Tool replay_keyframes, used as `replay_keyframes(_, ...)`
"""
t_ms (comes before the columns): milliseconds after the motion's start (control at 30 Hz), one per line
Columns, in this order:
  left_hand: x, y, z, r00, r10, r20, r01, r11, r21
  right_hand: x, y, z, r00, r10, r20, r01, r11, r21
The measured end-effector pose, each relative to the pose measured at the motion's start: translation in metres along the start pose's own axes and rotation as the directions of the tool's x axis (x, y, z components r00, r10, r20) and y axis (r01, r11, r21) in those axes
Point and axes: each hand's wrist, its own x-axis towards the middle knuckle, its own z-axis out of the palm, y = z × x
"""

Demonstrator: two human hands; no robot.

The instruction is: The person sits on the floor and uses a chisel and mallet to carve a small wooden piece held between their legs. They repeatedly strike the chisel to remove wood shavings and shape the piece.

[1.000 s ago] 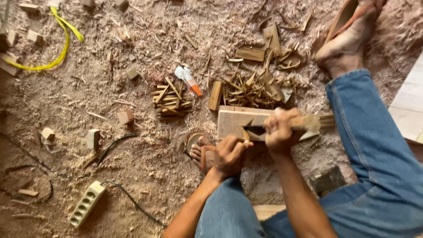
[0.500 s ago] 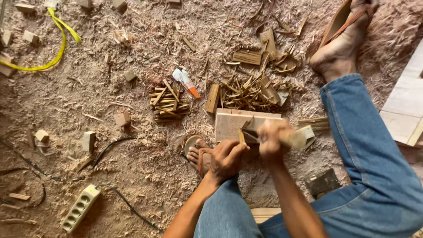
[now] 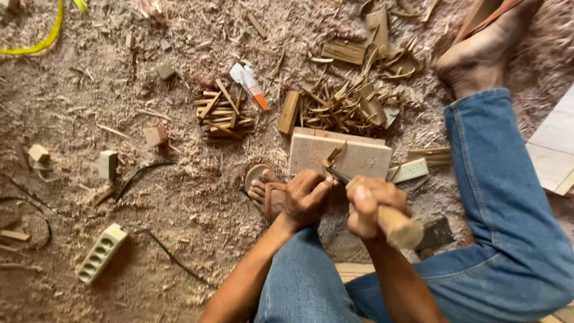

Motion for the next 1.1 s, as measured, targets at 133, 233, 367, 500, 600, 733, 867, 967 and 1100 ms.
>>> replay_keyframes(133,0.05,-0.021,-0.001,0.994,0.038,-0.106,-0.036,0.999,0.019,0.028,0.031,0.002,0.992,-0.128,0.02,0.128,0.992,0.014)
replay_keyframes(233,0.028,-0.006,-0.001,0.99,-0.14,0.005,0.139,0.989,0.05,0.007,0.015,0.001,1.0,-0.004,0.008,0.005,1.0,-0.031)
replay_keyframes(367,0.035,-0.008,0.002,0.997,-0.013,-0.083,0.012,1.0,-0.013,0.043,0.022,0.0,0.995,-0.097,-0.004,0.097,0.995,-0.026)
replay_keyframes(500,0.017,-0.001,0.004,0.997,-0.025,-0.067,0.023,0.999,-0.033,0.032,0.034,-0.011,0.998,-0.005,-0.057,0.004,1.0,-0.014)
replay_keyframes(600,0.027,-0.015,0.009,0.996,-0.002,-0.086,0.0,1.0,-0.023,0.024,0.056,-0.018,0.992,0.072,-0.102,-0.071,0.997,0.011)
replay_keyframes(733,0.017,0.0,-0.002,0.998,-0.035,-0.055,0.035,0.999,-0.012,-0.003,0.049,-0.017,0.97,0.177,-0.169,-0.175,0.984,0.027)
replay_keyframes(867,0.032,-0.003,-0.001,0.992,0.044,-0.116,-0.044,0.999,-0.003,0.031,0.054,-0.009,0.983,0.096,-0.156,-0.094,0.995,0.023)
replay_keyframes(967,0.021,-0.005,0.001,0.997,0.01,-0.075,-0.011,1.0,-0.023,0.018,0.051,-0.003,0.992,0.059,-0.114,-0.06,0.998,-0.003)
replay_keyframes(1100,0.017,-0.011,0.001,0.998,0.016,-0.068,-0.018,0.999,-0.032,-0.005,0.059,0.0,0.997,0.052,-0.057,-0.054,0.998,-0.039)
